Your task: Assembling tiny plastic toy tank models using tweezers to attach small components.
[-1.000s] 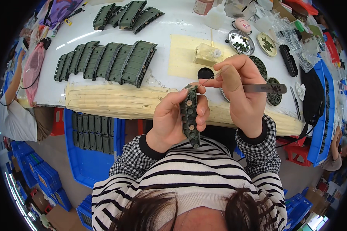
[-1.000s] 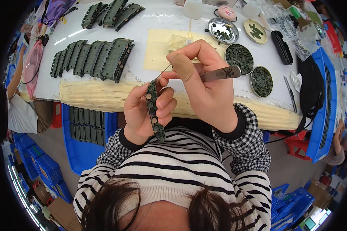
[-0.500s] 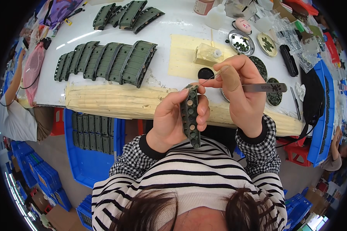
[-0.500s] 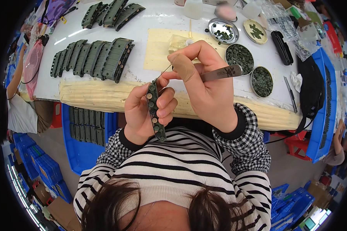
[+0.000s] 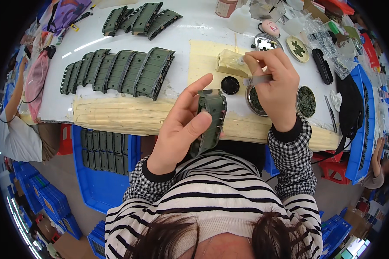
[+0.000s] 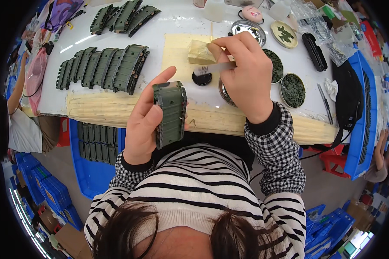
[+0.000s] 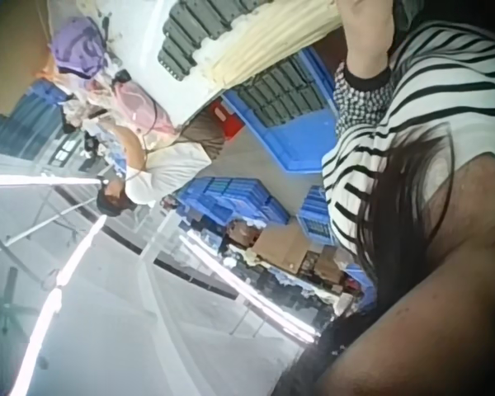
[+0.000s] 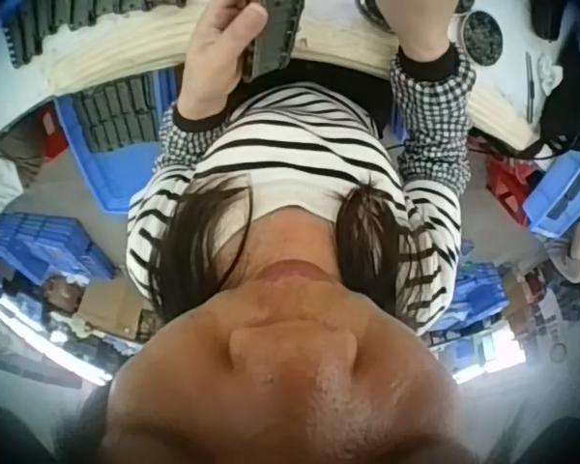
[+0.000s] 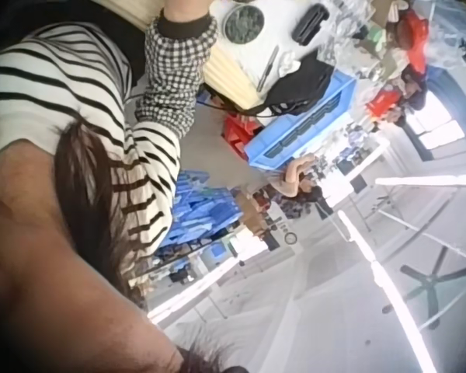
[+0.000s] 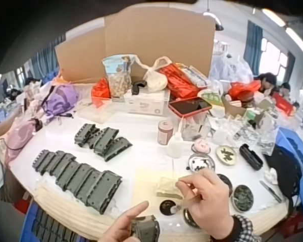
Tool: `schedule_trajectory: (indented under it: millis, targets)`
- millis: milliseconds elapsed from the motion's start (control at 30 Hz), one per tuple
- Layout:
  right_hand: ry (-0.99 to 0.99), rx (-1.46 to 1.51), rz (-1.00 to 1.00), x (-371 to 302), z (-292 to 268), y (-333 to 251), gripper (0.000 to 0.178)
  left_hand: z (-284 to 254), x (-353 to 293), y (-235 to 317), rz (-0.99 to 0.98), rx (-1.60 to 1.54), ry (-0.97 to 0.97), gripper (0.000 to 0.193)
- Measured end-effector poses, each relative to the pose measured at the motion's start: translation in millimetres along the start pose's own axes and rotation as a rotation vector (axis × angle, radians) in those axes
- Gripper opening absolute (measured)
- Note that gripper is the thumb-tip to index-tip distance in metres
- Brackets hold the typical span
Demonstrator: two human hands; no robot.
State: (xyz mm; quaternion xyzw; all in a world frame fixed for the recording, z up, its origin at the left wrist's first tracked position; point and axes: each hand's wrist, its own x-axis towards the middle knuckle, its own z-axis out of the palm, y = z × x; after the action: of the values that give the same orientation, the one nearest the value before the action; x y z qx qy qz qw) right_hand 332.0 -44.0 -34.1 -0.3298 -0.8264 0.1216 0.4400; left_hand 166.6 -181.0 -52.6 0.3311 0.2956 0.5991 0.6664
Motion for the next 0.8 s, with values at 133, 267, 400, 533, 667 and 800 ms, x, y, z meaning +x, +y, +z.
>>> schedule_trajectory:
  millis: [133,267,400,533,667,800]
  targets:
    - [0.160,0.074,0.012,1,-24,-32,0.007,0,-2,1,0.097,0.411,0.113,0.072]
    - [-0.063,0.621,0.152,-11,-22,-48,0.011,4,-3,1,0.076,0.552,0.186,0.074]
    - [-0.165,0.824,0.295,-20,-12,-50,0.018,9,-3,3,0.051,0.570,0.177,0.073]
    - [-0.189,0.837,0.299,-20,-10,-49,0.020,9,-2,3,0.068,0.594,0.184,0.074]
    - [-0.208,0.805,0.287,-19,-10,-48,0.018,10,-3,3,0.055,0.579,0.177,0.073]
    - [-0.211,0.784,0.280,-19,-10,-47,0.017,9,-3,2,0.057,0.581,0.174,0.073]
